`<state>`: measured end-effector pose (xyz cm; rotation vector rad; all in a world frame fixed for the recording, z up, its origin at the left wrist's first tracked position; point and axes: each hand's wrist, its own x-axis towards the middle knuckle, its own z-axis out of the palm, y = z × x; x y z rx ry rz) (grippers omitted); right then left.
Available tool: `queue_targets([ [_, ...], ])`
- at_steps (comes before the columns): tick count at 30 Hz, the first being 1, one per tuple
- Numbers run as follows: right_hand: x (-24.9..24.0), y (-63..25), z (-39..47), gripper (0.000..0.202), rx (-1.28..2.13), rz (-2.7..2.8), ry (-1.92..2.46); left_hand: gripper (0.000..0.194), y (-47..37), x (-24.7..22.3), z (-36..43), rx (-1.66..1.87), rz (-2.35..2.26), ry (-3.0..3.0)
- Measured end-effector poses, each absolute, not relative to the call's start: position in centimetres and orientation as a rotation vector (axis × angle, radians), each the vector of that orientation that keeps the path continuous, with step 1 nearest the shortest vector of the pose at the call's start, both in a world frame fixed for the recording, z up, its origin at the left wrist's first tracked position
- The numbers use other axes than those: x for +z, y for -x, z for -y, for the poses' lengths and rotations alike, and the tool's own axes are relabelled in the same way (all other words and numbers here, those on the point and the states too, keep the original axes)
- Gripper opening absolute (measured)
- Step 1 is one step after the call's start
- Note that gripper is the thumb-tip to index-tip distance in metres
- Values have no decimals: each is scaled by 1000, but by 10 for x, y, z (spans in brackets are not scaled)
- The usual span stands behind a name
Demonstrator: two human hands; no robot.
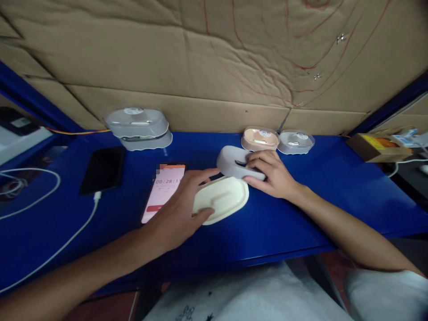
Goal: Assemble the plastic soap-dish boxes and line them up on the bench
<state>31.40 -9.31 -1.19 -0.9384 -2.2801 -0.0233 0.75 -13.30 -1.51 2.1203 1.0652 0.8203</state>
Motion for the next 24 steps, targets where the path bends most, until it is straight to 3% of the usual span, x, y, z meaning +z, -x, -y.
queue_targets([
  [5, -11, -316, 94, 30, 32, 2125, 1000, 46, -6, 0, 131, 1056, -1050, -1946],
  [9, -9, -313, 100, 39, 22, 2045, 1008, 26, -8, 10, 124, 961, -1116, -1522],
  [14, -5, -303, 111, 45, -216, 2217, 827, 30, -16, 4, 115, 872, -992, -879],
  [19, -8, -288, 118, 48, -306, 2389, 768, 23, -19, 2, 113, 867, -923, -791],
  [24, -13, -281, 118, 53, -336, 2465, 748, 28, -20, 8, 117, 874, -829, -721],
])
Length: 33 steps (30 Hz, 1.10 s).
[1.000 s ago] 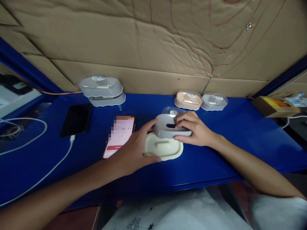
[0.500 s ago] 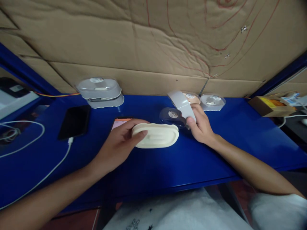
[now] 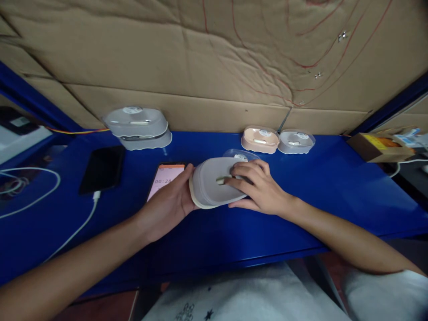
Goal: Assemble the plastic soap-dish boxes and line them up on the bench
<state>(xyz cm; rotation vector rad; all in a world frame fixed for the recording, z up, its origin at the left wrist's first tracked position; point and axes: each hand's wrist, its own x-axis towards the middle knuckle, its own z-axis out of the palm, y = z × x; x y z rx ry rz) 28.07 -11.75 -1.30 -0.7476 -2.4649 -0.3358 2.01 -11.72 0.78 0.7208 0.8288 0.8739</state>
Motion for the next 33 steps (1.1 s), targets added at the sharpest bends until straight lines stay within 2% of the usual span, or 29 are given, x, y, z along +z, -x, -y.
queue_targets([
  [6, -18, -281, 118, 52, -360, 2551, 772, 31, -19, 4, 120, 861, -736, -836],
  [12, -22, -278, 116, 40, -363, 2599, 704, 31, -24, 8, 119, 874, -860, -686],
  [16, -21, -286, 107, 54, -193, 2527, 757, 25, -24, 10, 115, 937, -907, -640],
  [20, -24, -305, 92, 54, -116, 2356, 1165, 22, -21, 8, 112, 984, -926, -616],
  [23, -27, -317, 82, 64, -72, 2343, 1390, 25, -21, 7, 112, 922, -963, -601],
  [27, -29, -322, 77, 65, 64, 2350, 1423, 24, -21, 5, 114, 846, -972, -615],
  [33, -32, -320, 80, 75, 17, 2393, 1489, 21, -21, 4, 115, 797, -964, -611],
])
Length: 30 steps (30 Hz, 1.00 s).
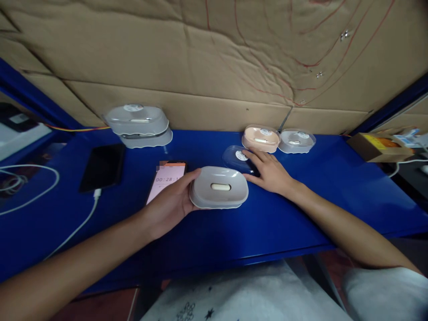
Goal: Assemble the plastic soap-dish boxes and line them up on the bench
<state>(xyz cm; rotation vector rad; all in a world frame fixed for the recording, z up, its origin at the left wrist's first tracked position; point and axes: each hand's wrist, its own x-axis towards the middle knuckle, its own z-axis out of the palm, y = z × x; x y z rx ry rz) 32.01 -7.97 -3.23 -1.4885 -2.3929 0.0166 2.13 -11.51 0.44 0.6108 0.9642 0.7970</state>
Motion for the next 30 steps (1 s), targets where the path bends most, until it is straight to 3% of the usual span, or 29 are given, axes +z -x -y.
queue_targets([
  [5, -22, -316, 87, 64, 144, 2216, 1268, 18, -22, 3, 115, 796, -971, -593],
  [11, -11, -298, 110, 77, 190, 2498, 767, 26, -21, 1, 115, 798, -905, -633],
  [16, -16, -293, 113, 77, 251, 2541, 752, 41, -20, 3, 114, 775, -876, -662],
  [30, -28, -292, 110, 86, 369, 2574, 823, 31, -22, 4, 114, 807, -929, -685],
])
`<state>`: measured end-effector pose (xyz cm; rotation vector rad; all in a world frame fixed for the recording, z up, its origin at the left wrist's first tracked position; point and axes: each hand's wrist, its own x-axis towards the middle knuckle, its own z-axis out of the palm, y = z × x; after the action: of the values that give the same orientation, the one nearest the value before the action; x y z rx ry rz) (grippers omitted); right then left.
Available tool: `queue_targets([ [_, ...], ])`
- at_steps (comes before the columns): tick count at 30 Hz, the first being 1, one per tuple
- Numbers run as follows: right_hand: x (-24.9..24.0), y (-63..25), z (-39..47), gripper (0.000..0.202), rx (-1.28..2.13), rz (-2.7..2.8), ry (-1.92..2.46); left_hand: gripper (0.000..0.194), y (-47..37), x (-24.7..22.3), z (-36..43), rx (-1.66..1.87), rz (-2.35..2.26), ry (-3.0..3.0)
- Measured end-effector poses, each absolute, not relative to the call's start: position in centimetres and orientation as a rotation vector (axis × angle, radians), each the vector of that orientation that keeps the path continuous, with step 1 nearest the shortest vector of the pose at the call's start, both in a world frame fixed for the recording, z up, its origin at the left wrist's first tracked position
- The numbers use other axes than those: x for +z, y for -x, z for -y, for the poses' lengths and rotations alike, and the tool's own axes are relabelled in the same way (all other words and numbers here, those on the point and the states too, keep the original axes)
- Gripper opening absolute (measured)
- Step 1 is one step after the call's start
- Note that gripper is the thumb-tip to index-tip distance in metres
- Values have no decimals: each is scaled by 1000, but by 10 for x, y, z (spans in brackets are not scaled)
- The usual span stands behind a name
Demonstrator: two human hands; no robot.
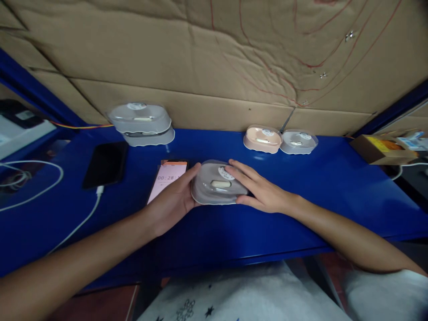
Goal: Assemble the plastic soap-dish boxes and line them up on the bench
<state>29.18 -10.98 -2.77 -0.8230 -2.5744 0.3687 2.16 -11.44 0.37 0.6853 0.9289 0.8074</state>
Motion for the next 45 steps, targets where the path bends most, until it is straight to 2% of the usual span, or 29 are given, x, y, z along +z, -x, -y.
queue_targets([
  [7, -29, -293, 108, 89, 248, 2563, 765, 29, -19, 3, 114, 828, -936, -686],
  [13, -18, -291, 112, 80, 144, 2475, 761, 31, -19, 3, 116, 798, -890, -669],
  [21, -20, -294, 111, 82, 221, 2506, 783, 33, -21, 1, 117, 780, -939, -651],
  [31, -16, -295, 112, 84, 113, 2544, 747, 35, -23, 5, 119, 774, -889, -655],
  [39, -18, -296, 109, 83, 321, 2565, 796, 34, -24, 5, 118, 761, -933, -632],
  [45, 4, -312, 111, 82, 484, 2602, 935, 26, -24, 0, 118, 703, -924, -712],
])
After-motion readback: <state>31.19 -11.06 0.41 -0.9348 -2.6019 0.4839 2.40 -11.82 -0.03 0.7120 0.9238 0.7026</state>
